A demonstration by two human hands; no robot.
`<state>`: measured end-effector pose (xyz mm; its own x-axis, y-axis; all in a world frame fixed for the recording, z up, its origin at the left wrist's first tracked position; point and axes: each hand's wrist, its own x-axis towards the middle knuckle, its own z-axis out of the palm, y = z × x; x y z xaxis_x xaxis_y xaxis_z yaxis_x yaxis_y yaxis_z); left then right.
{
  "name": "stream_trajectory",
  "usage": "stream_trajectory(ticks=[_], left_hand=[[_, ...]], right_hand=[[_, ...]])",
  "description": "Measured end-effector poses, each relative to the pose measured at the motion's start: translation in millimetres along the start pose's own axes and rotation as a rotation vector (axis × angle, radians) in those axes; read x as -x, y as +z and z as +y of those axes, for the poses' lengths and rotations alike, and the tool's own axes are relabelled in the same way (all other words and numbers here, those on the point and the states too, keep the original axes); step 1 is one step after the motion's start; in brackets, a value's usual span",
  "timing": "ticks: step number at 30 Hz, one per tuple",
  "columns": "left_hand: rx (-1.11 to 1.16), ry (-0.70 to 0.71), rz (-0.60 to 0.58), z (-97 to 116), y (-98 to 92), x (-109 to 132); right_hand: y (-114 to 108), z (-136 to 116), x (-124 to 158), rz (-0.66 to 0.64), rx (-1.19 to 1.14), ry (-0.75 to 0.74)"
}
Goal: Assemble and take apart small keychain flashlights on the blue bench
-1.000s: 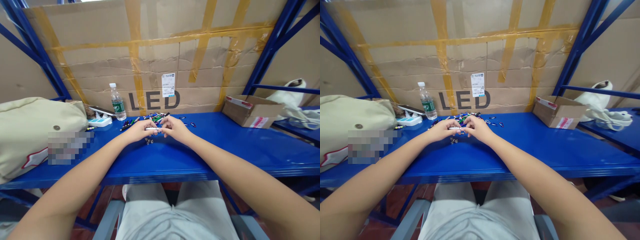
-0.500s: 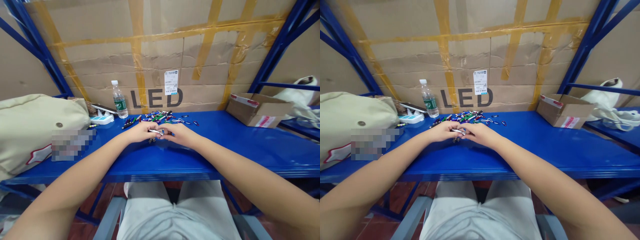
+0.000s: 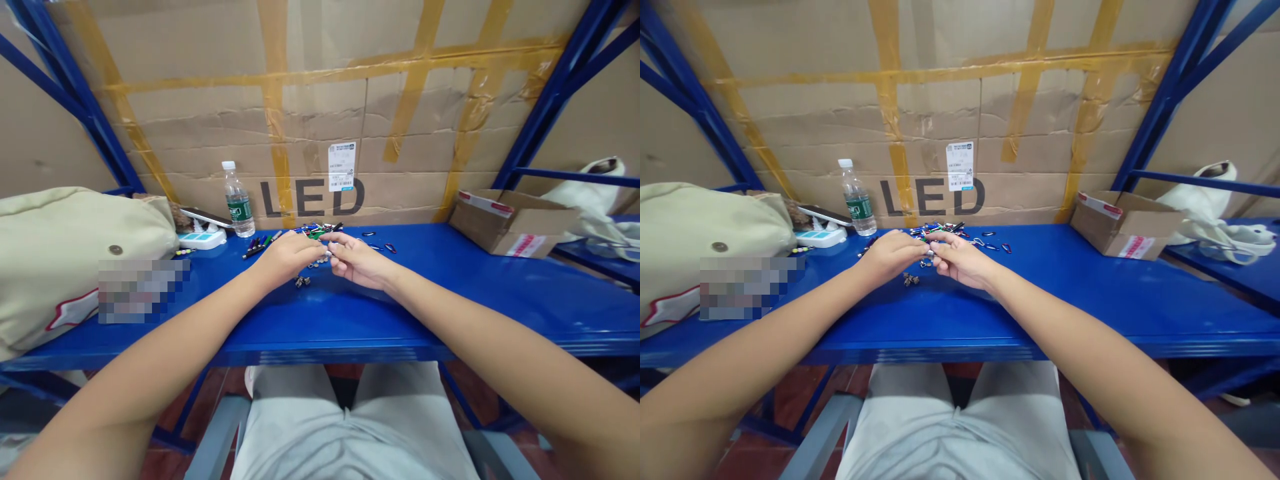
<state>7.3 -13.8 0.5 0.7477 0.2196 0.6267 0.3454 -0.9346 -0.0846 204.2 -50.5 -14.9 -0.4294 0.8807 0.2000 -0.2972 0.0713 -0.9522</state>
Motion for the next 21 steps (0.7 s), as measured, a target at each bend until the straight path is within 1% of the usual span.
stream_trajectory(ticks=[1,3,8,11,13,15,17,19,21], left_hand=[[0.003,0.003,0.009,0,1.0,0],[0.049,-0.044,0.009,0,2.4,-1],[0.242,-0.318,0.016,4,1.3,-5],[0.348,-0.385,-0.002,3,0.6,-5],[0.408,-0.400,-0.010,1,0.3,-4],[0.427,-0.390,-0.016,0,-0.3,-3],[0.382,-0.346,-0.014,0,-1.2,-2],[0.272,-0.247,-0.002,-1,-1.7,-1],[0.112,-0.084,0.011,-2,-1.3,0]], right_hand=[[0,0,-1,0.009,0.042,-0.018],[0,1,-2,0.042,0.225,-0.078],[-4,-2,-1,0.155,0.938,-0.286],[-9,-8,2,0.110,1.367,-0.332],[-11,-11,4,0.044,1.551,-0.328],[-11,-12,4,-0.014,1.605,-0.340],[-9,-11,5,-0.055,1.545,-0.381],[-7,-8,6,-0.089,1.359,-0.361],[-6,-6,6,-0.136,1.056,-0.211]])
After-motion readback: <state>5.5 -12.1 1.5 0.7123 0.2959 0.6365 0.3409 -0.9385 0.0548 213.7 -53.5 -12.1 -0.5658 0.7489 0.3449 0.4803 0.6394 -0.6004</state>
